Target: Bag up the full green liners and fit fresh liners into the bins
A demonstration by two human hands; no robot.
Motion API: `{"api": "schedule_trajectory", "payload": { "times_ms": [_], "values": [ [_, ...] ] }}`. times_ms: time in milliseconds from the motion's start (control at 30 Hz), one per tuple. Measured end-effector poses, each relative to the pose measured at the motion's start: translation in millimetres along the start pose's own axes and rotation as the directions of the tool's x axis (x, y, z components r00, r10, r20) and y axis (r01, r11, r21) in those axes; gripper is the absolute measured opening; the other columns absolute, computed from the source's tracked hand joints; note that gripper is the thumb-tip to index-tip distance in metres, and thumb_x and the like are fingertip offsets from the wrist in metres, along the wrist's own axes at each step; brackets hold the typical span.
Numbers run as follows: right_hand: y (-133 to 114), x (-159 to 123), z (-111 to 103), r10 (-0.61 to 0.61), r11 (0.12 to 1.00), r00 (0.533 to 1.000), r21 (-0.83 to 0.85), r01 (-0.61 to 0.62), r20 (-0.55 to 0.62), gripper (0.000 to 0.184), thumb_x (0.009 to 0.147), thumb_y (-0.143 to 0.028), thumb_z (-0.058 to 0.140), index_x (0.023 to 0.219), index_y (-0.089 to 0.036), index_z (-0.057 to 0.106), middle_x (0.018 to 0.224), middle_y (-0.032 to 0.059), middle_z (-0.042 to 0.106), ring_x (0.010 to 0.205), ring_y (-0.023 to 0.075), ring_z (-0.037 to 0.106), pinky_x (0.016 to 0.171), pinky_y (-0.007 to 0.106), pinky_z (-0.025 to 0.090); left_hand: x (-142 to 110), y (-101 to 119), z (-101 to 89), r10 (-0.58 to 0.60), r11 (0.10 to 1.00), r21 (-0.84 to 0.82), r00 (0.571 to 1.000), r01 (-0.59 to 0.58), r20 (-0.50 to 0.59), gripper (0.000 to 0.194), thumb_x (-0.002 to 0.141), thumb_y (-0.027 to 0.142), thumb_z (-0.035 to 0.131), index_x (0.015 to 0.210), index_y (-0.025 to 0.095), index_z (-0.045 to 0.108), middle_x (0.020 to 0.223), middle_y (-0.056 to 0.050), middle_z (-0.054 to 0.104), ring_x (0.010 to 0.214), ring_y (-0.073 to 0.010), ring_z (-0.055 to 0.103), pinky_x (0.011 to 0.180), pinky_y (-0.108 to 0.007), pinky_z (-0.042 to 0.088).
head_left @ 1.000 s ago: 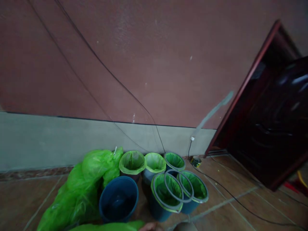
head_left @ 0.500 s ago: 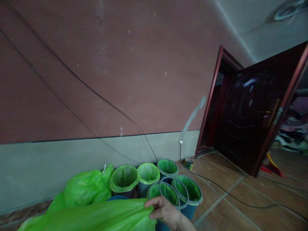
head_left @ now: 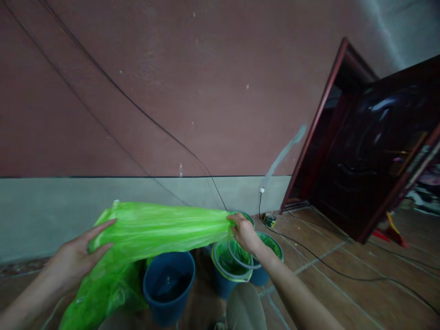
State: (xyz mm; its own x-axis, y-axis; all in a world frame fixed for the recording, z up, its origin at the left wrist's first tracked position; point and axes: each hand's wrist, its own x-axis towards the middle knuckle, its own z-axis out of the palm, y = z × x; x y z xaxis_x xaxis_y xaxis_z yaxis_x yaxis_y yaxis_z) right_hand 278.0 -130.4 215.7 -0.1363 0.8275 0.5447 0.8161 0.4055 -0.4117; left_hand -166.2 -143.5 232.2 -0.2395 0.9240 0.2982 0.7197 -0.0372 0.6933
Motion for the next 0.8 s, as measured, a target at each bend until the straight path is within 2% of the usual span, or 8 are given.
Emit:
{"api": "schedule_trajectory", "payload": {
  "times_ms": [133,300,367,433,533,600,700,800],
  "values": [
    [-3,-3,4,-0.025,0.998,0.997,-0.061,0.020,-0.078,0.040,0.075,-0.002,0.044,0.108,-0.012,0.065,0.095,0.0096,0.064,0.084,0.0187,0.060,0.082,0.029,0.046,-6,5,-0.8,0.159,0.951,0.268,0.987,-0.155,0.006,0.072,0.073,0.051,0.039,0.135,0.016,0.049,0.126,-0.012,0.062,0.112,-0.0319,0.060,0.096,-0.042,0.047],
    [-4,-5,-5,-0.006,0.999,0.986,-0.033,0.001,-0.169,0.025,0.079,-0.009,0.047,0.087,-0.018,0.068,0.090,0.0073,0.061,0.088,0.0185,0.056,0.084,0.029,0.042,-10,0,-1.4,0.342,0.860,0.423,0.938,-0.286,-0.062,0.045,0.079,0.039,0.031,0.093,0.017,0.068,0.104,-0.015,0.066,0.105,-0.0332,0.060,0.098,-0.048,0.043],
    [-5,-5,-11,0.061,0.989,0.978,0.142,-0.033,-0.199,0.015,0.076,-0.017,0.054,0.081,-0.019,0.068,0.106,0.0087,0.061,0.102,0.0216,0.054,0.092,0.033,0.039,-11,1,-7.6,0.370,0.887,0.333,0.923,-0.319,-0.101,0.040,0.075,0.046,0.039,0.081,0.019,0.068,0.111,-0.016,0.063,0.108,-0.0335,0.058,0.101,-0.049,0.041],
    [-5,-6,-11,0.202,0.891,0.963,0.442,-0.106,-0.177,0.011,0.074,-0.025,0.058,0.077,-0.018,0.066,0.113,0.0084,0.061,0.108,0.0235,0.053,0.093,0.035,0.039,-14,3,-12.2,0.282,0.958,0.098,0.951,-0.271,-0.129,0.043,0.065,0.059,0.051,0.074,0.020,0.065,0.119,-0.014,0.060,0.110,-0.0320,0.057,0.099,-0.045,0.043],
    [-5,-11,2,0.408,0.568,0.912,0.792,-0.225,-0.034,0.020,0.073,-0.037,0.059,0.082,-0.019,0.060,0.090,0.0045,0.065,0.083,0.0203,0.060,0.076,0.031,0.046,-22,5,-7.6,0.014,0.944,-0.331,0.999,0.003,0.050,0.054,0.052,0.068,0.063,0.079,0.021,0.060,0.096,-0.006,0.070,0.089,-0.0255,0.065,0.081,-0.036,0.053],
    [-5,-16,16,0.488,0.493,0.872,0.835,-0.246,-0.031,0.026,0.073,-0.040,0.058,0.088,-0.019,0.056,0.074,-0.0002,0.061,0.067,0.0172,0.056,0.063,0.028,0.045,-26,2,2.3,-0.075,0.887,-0.441,0.985,0.137,0.154,0.055,0.055,0.067,0.063,0.085,0.022,0.056,0.073,0.000,0.069,0.070,-0.0219,0.065,0.067,-0.033,0.054],
    [-4,-20,31,0.465,0.731,0.854,0.645,-0.223,-0.232,0.024,0.077,-0.038,0.054,0.091,-0.018,0.056,0.069,-0.0013,0.058,0.064,0.0165,0.054,0.063,0.027,0.044,-26,-3,17.7,-0.066,0.967,-0.247,0.998,0.069,0.020,0.040,0.066,0.059,0.055,0.083,0.023,0.052,0.059,0.004,0.062,0.060,-0.0198,0.060,0.058,-0.027,0.048],
    [4,-21,35,0.286,0.925,0.905,0.336,-0.176,-0.314,0.025,0.084,-0.031,0.044,0.098,-0.017,0.060,0.073,0.0020,0.062,0.067,0.0176,0.058,0.070,0.029,0.046,-21,-7,26.3,0.033,0.997,0.072,0.997,-0.029,-0.063,0.024,0.076,0.047,0.044,0.078,0.024,0.050,0.056,0.004,0.058,0.059,-0.0184,0.058,0.058,-0.024,0.042]
  ]
}}
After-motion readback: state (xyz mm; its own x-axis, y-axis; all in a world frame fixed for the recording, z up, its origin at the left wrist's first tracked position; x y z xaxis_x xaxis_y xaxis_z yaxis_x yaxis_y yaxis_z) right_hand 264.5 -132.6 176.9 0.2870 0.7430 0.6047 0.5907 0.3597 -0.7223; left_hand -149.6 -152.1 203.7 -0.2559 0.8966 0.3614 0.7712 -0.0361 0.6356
